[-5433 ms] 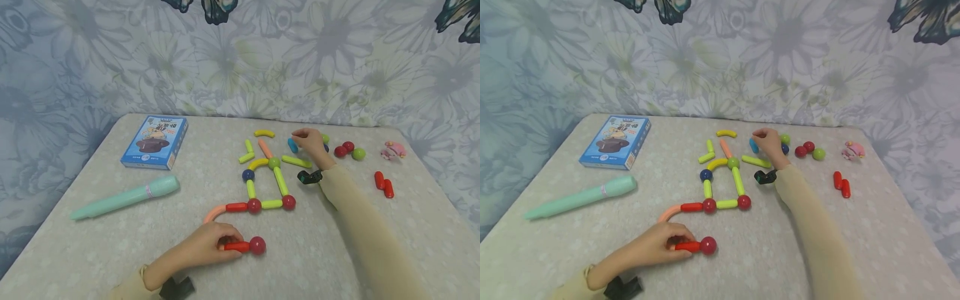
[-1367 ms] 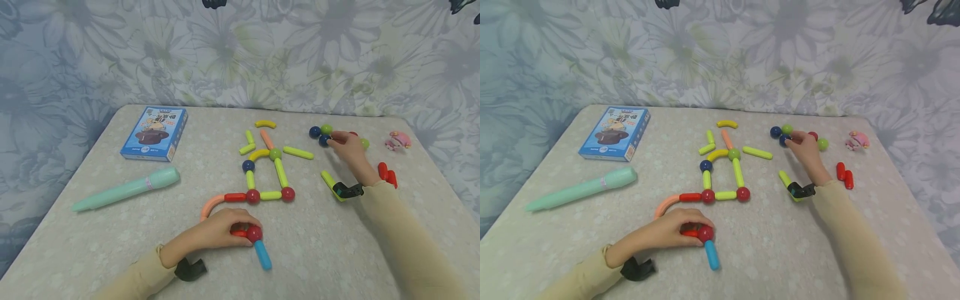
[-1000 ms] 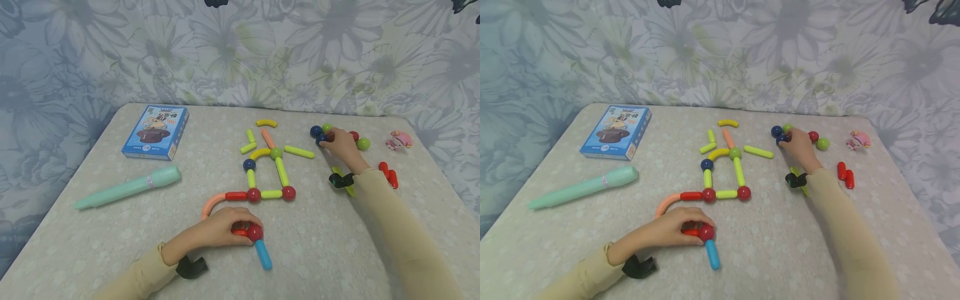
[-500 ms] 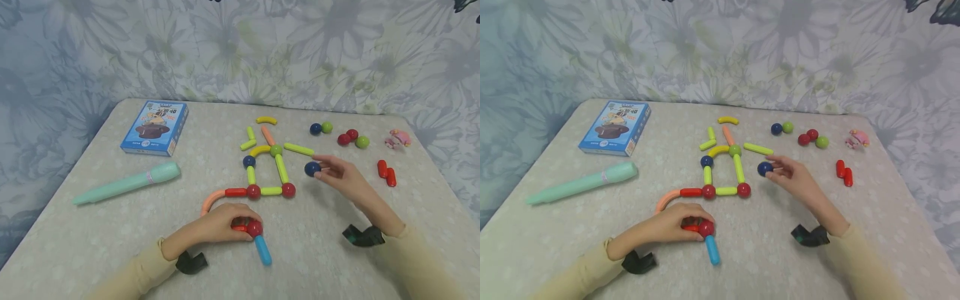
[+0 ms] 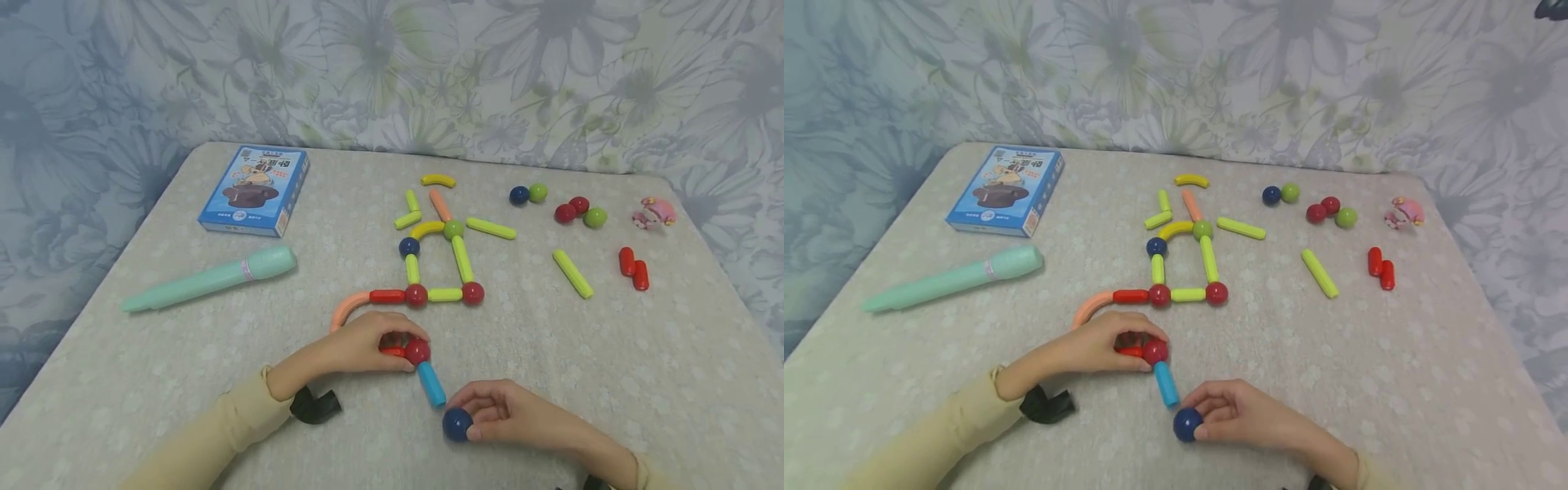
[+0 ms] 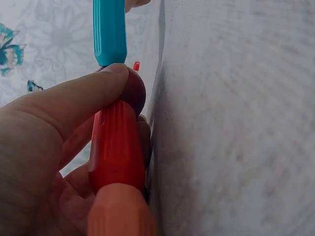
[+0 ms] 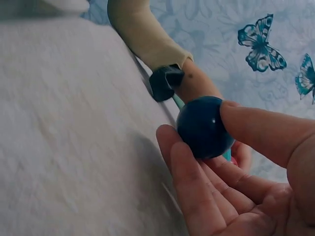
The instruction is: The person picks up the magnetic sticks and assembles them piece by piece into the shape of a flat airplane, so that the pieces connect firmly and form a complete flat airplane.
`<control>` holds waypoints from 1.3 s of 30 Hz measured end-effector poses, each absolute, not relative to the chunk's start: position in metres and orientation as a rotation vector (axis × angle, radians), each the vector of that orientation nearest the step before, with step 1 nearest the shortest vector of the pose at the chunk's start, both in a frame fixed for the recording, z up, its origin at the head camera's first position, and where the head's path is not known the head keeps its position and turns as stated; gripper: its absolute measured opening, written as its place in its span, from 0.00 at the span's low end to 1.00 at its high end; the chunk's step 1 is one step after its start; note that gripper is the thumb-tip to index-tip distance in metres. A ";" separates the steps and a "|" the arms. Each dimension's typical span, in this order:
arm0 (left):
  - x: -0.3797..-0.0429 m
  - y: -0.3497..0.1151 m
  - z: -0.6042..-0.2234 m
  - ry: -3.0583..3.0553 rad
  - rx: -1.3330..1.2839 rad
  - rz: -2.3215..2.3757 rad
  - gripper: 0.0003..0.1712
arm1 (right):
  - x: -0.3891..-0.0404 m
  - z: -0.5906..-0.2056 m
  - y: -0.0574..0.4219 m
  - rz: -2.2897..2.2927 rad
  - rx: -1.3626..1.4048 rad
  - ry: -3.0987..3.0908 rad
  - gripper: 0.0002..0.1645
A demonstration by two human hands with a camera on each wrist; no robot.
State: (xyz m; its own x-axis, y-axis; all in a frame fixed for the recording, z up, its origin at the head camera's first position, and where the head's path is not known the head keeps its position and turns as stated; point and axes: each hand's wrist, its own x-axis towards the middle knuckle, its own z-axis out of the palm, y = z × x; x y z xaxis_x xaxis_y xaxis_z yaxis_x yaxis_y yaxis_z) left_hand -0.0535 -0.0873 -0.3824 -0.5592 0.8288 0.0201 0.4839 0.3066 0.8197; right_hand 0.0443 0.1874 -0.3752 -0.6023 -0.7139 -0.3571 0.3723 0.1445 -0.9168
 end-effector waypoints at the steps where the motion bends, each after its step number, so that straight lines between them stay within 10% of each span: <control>1: -0.054 -0.088 -0.382 2.172 1.165 1.150 0.23 | 0.044 -0.376 0.185 -1.595 -0.305 1.559 0.21; 39: -0.111 -0.064 -0.346 2.573 1.177 0.424 0.29 | 0.047 -0.382 0.171 -1.499 0.072 1.511 0.22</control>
State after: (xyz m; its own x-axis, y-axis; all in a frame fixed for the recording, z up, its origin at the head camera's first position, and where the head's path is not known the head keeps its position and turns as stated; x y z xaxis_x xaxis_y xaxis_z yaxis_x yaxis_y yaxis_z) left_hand -0.1112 -0.0639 -0.3462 -0.6292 0.7664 -0.1296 0.6844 0.6253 0.3749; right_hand 0.0466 0.1707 -0.3816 -0.5289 -0.5602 -0.6376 0.6331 0.2399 -0.7360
